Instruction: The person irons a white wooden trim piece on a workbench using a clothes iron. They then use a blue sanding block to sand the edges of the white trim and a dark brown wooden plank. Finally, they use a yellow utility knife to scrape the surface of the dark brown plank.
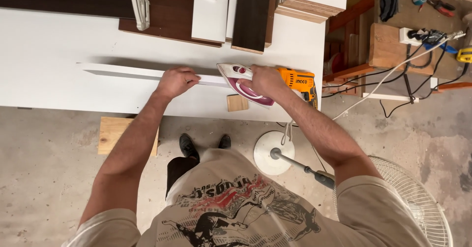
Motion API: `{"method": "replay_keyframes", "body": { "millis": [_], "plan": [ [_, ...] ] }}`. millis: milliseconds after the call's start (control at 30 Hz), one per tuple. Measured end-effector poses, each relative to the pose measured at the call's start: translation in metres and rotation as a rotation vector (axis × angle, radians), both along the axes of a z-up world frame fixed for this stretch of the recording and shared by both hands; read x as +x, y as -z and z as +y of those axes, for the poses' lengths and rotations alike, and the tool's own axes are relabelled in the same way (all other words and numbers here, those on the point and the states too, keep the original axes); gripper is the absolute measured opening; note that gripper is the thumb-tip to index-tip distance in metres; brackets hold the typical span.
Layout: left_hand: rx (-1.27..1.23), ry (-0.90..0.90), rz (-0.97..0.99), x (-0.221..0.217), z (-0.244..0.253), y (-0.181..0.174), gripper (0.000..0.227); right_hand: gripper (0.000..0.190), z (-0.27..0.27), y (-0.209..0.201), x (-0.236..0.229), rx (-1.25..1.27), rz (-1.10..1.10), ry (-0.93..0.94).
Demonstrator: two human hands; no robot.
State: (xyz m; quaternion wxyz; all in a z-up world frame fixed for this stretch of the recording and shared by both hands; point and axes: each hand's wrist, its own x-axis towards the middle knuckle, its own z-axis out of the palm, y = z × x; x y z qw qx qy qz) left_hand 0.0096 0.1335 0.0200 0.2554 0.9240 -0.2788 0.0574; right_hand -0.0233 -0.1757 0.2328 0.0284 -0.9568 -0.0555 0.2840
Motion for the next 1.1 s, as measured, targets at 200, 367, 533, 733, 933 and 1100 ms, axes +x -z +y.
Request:
{"method": "replay_keyframes", "body": {
  "millis": [200,367,533,733,933,1100],
  "plan": [
    [-0.057,0.010,-0.009,0.001,0.004,0.017,0.007,0.062,0.039,-0.012,0.001,0.050,-0.035,-0.004],
    [-0.086,0.004,-0.018,0.003,0.004,0.033,0.007,0.062,0.067,-0.012,0.009,0.086,-0.036,-0.011],
    [-0.098,0.014,-0.008,0.006,0.006,0.031,0.008,0.064,0.071,0.000,0.013,0.073,-0.057,-0.016],
    [-0.078,0.027,0.034,0.000,0.009,0.013,0.008,0.067,0.036,-0.026,-0.009,0.089,-0.038,0.030],
    [-0.091,0.021,0.049,0.002,0.010,0.019,0.008,0.068,-0.025,-0.004,-0.012,0.013,-0.018,0.090],
    [-0.107,0.000,0.093,0.000,0.009,0.010,0.009,0.070,-0.068,0.020,-0.018,-0.009,-0.035,0.133]
  ]
}}
